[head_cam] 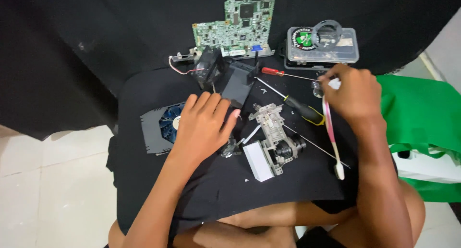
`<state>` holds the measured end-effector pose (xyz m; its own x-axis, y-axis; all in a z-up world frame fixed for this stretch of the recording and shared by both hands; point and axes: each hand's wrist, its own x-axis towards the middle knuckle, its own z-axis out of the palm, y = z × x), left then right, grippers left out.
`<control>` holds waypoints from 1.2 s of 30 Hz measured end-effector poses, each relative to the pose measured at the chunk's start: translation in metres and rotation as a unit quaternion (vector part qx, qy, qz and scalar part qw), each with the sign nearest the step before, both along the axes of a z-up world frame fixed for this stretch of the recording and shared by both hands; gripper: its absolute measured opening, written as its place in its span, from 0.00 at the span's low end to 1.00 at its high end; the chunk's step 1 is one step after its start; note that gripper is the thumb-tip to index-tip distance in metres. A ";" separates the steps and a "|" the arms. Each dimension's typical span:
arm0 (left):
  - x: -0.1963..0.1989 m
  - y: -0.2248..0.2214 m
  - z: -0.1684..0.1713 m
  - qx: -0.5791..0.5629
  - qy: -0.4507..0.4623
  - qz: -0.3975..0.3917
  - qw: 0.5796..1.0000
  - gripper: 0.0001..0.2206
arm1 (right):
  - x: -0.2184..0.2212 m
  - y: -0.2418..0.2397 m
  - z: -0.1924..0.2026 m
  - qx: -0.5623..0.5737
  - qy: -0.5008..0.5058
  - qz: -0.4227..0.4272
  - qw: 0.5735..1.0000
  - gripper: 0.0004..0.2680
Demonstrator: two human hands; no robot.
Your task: Cleaning a heatsink with a cloth and then using a screwdriver to work on electronic components.
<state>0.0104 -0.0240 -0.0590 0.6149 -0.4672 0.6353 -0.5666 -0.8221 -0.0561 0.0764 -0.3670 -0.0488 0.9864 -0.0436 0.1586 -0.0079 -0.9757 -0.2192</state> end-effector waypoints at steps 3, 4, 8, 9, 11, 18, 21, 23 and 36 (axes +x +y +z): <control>0.003 0.001 -0.005 -0.004 -0.007 0.001 1.000 0.14 | -0.015 0.030 0.032 0.111 0.007 0.098 0.989 0.11; 0.002 0.000 -0.001 -0.004 -0.008 -0.001 1.000 0.14 | -0.014 0.031 0.028 0.111 0.007 0.097 0.989 0.11; 0.001 -0.007 0.003 -0.042 -0.053 -0.031 0.997 0.11 | -0.017 0.039 0.025 0.227 -0.104 0.236 0.939 0.15; 0.001 -0.007 0.002 -0.050 -0.067 -0.039 0.996 0.10 | -0.020 0.043 0.027 0.244 -0.108 0.253 0.930 0.14; 0.000 -0.005 0.004 -0.056 -0.074 -0.034 0.995 0.10 | -0.017 0.044 0.022 0.234 -0.096 0.261 0.932 0.13; 0.005 0.017 0.020 -0.153 -0.090 -0.037 0.983 0.18 | -0.027 0.055 0.032 0.200 -0.100 0.354 0.908 0.15; 0.007 0.024 0.011 -0.118 -0.062 -0.017 0.991 0.20 | -0.050 0.069 0.059 0.197 0.134 0.402 0.884 0.38; 0.009 0.024 0.006 -0.114 -0.051 -0.019 0.992 0.21 | -0.065 0.090 0.065 0.120 0.190 0.375 0.899 0.45; 0.010 0.033 0.013 -0.130 -0.097 -0.011 0.987 0.21 | -0.109 0.117 0.035 -0.259 0.151 0.349 0.888 0.49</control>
